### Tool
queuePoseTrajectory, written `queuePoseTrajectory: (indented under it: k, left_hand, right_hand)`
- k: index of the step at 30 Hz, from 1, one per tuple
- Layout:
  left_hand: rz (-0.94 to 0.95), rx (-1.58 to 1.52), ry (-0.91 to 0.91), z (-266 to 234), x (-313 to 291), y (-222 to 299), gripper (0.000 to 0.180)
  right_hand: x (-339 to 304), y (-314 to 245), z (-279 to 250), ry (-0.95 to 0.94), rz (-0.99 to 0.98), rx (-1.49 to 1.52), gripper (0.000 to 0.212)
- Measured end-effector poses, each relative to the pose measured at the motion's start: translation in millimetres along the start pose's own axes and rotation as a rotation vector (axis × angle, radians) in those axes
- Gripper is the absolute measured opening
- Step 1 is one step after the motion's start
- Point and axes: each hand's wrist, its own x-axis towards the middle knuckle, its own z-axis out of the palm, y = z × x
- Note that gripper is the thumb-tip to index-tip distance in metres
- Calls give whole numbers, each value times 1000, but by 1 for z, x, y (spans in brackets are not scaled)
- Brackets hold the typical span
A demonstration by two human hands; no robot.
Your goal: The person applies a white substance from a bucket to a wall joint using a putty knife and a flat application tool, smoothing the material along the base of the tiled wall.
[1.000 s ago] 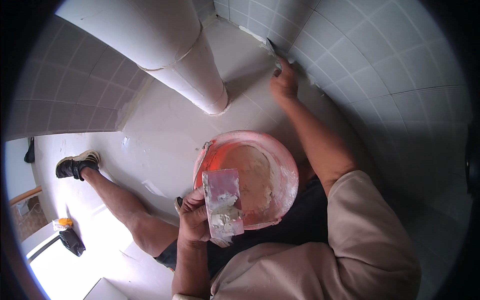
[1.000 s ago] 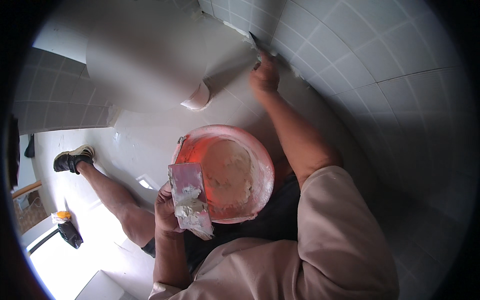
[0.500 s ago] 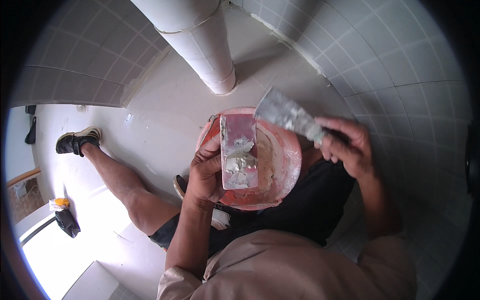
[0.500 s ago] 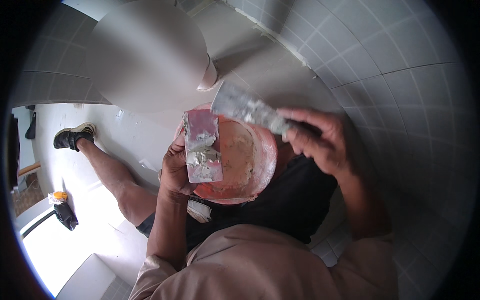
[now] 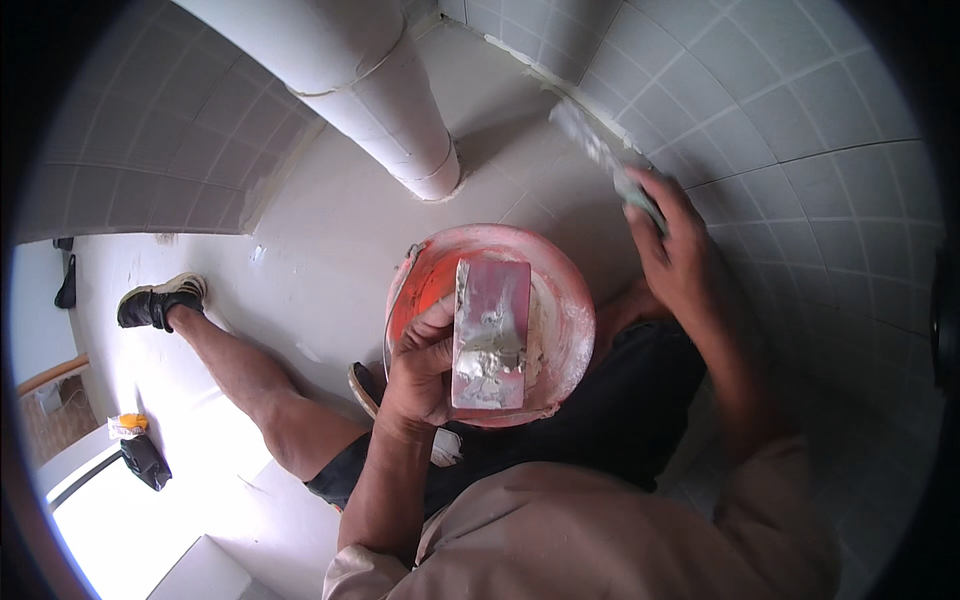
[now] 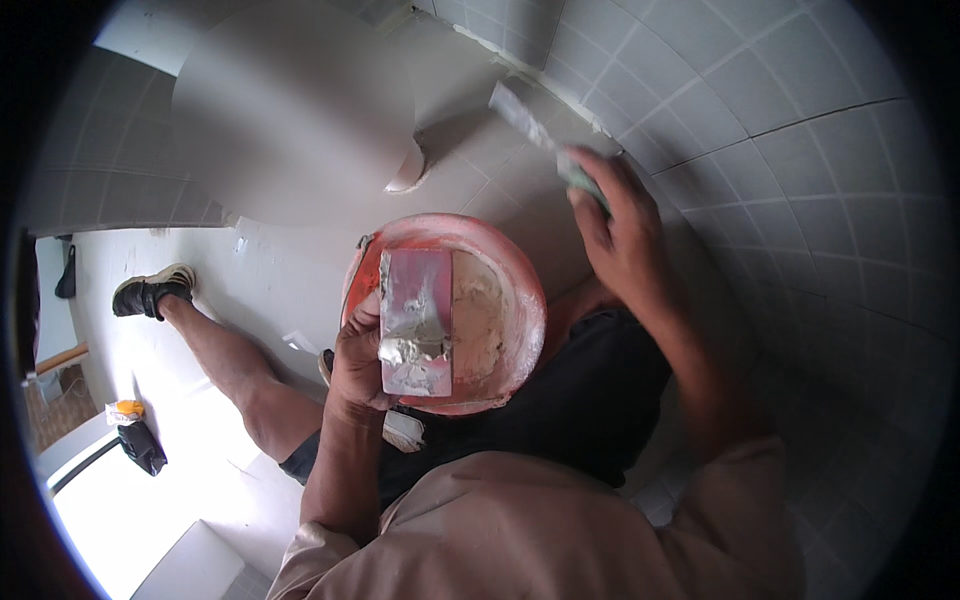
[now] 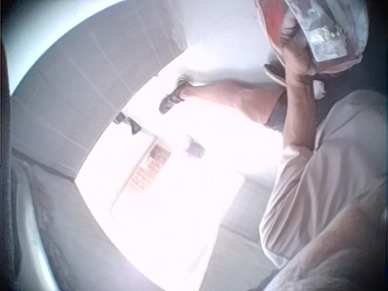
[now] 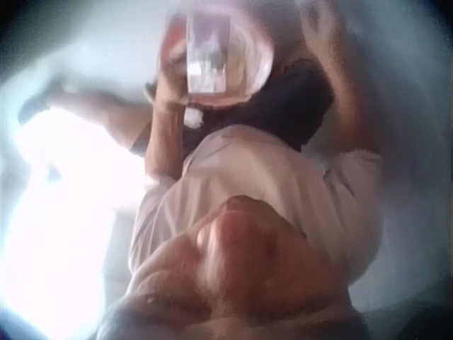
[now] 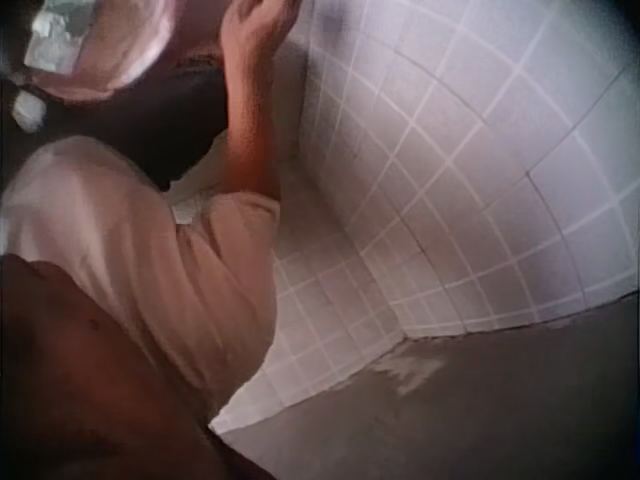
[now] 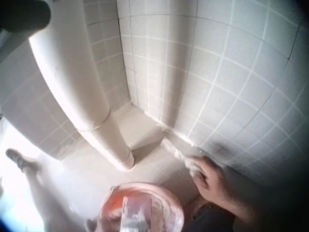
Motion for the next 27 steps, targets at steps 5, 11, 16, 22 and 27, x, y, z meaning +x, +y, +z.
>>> queuePoseTrajectory:
  k: [5, 11, 16, 22, 27]
  left_hand:
    - [-1, 55, 38, -3, -1, 7, 46]
    - [72, 54, 132, -7, -14, 20, 41]
    - [76, 33, 252, -14, -13, 19, 43]
    - [80, 40, 249, -27, -14, 20, 40]
    - [44, 7, 260, -23, -7, 17, 42]
  right_hand:
    - [58, 108, 72, -12, -74, -292, 43]
    - [93, 161, 144, -6, 100, -356, 37]
    - [106, 192, 154, 142, 87, -442, 41]
    - [75, 175, 144, 149, 71, -311, 44]
    - [117, 175, 181, 140, 20, -305, 45]
